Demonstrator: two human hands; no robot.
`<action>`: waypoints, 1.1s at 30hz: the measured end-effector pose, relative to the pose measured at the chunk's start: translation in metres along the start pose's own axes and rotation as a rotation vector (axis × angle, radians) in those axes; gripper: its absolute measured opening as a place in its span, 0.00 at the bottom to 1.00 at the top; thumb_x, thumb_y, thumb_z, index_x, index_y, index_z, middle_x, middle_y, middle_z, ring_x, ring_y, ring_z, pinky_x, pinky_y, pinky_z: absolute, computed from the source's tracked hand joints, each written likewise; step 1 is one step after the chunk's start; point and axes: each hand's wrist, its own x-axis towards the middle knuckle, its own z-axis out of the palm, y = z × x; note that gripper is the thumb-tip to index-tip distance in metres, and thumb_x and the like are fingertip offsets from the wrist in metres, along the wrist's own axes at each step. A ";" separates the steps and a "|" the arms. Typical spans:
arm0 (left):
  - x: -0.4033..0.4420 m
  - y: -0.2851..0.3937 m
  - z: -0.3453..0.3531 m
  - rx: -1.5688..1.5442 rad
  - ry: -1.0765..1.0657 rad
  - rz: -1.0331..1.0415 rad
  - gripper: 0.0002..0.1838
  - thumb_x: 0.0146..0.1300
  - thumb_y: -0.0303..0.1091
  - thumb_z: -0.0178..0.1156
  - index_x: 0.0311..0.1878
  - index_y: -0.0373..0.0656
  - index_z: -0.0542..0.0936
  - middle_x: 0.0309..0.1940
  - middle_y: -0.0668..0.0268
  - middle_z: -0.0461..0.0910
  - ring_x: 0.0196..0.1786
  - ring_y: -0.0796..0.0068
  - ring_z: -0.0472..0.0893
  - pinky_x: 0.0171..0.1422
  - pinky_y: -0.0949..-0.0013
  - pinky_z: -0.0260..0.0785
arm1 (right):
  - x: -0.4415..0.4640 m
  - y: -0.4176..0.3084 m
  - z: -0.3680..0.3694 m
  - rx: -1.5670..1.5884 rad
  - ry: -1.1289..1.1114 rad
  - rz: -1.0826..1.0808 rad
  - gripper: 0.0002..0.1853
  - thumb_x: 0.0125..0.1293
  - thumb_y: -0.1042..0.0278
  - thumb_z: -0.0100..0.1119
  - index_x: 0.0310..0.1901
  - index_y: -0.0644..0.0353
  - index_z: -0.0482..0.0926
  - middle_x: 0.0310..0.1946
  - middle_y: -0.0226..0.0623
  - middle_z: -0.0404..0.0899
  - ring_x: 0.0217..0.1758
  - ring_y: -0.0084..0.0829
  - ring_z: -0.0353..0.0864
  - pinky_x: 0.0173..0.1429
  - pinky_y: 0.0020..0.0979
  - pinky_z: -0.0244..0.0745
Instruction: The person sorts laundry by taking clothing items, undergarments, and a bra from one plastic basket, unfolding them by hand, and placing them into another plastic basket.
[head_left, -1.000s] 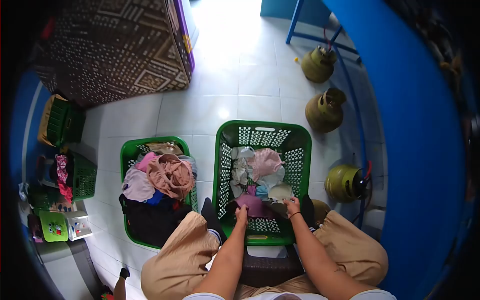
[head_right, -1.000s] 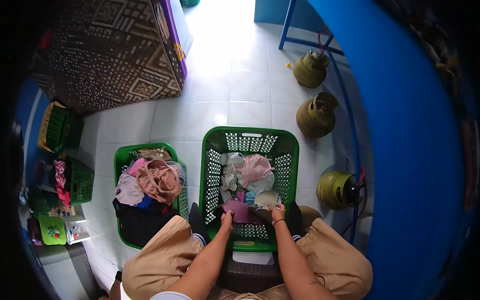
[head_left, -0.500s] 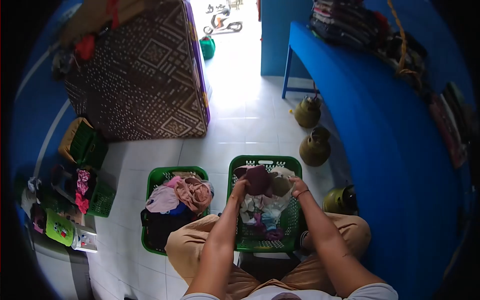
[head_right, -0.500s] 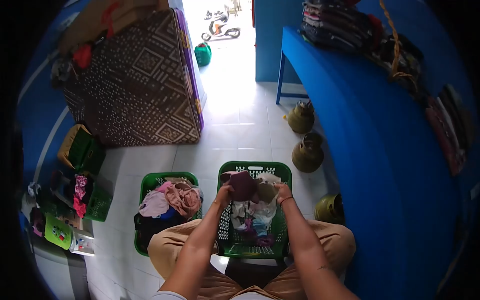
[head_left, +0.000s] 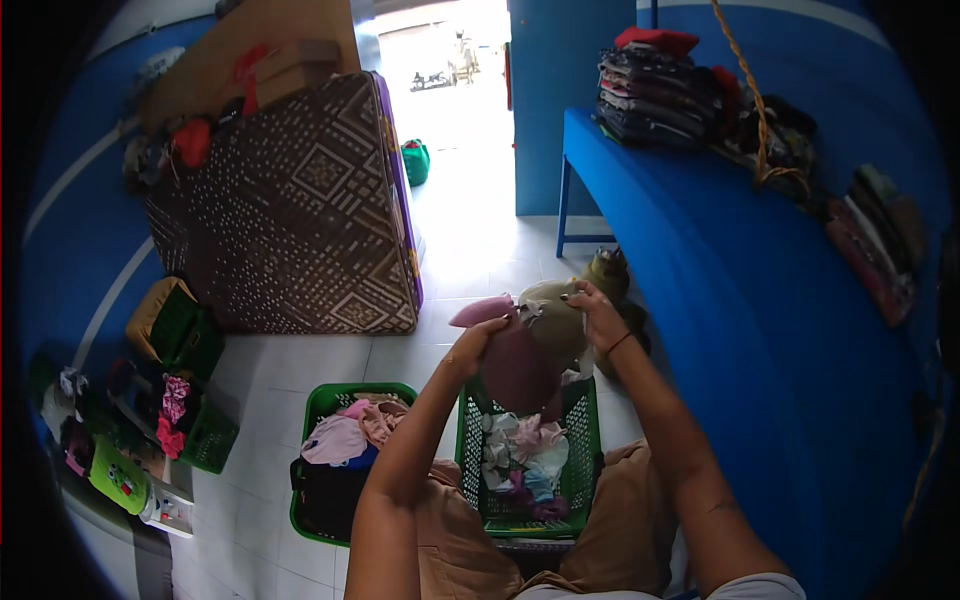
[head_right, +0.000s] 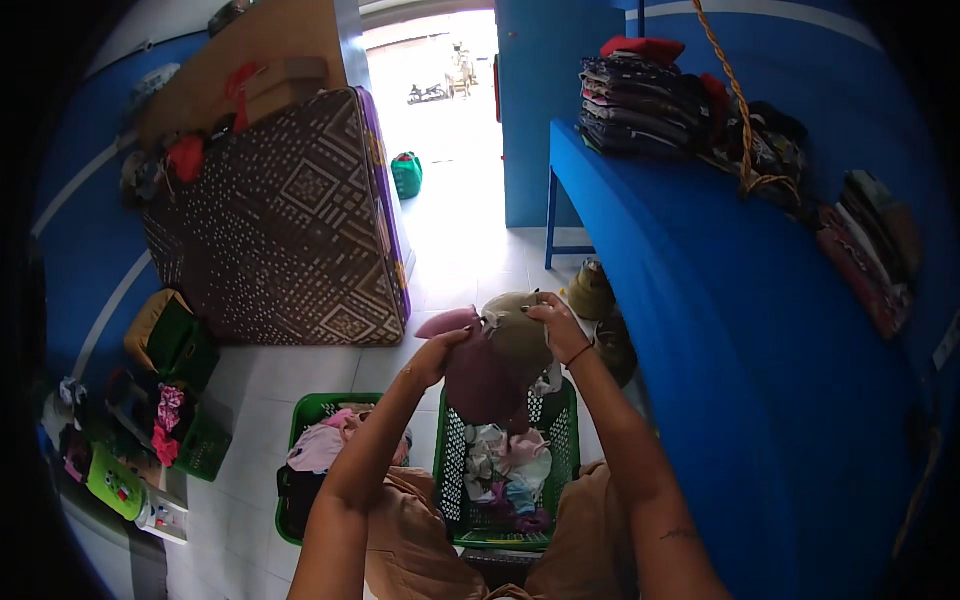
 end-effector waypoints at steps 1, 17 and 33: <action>-0.007 0.000 -0.002 0.019 0.007 0.002 0.20 0.55 0.35 0.50 0.51 0.39 0.71 0.45 0.60 0.75 0.47 0.70 0.74 0.52 0.72 0.64 | -0.004 -0.006 0.003 0.002 -0.010 -0.037 0.18 0.51 0.79 0.50 0.47 0.61 0.68 0.41 0.42 0.74 0.37 0.28 0.73 0.45 0.23 0.66; -0.022 -0.004 0.014 0.256 0.208 -0.011 0.26 0.59 0.48 0.47 0.53 0.39 0.70 0.48 0.61 0.74 0.48 0.72 0.72 0.56 0.74 0.60 | -0.004 0.004 0.006 -0.683 0.100 -0.103 0.18 0.51 0.78 0.55 0.46 0.56 0.69 0.36 0.33 0.72 0.35 0.22 0.69 0.41 0.19 0.65; -0.004 -0.031 0.023 0.129 0.172 0.149 0.27 0.62 0.55 0.42 0.50 0.40 0.70 0.47 0.63 0.72 0.45 0.74 0.72 0.54 0.74 0.59 | -0.017 0.011 0.027 -0.676 0.035 -0.189 0.20 0.49 0.73 0.61 0.45 0.55 0.70 0.35 0.34 0.71 0.36 0.25 0.69 0.43 0.23 0.66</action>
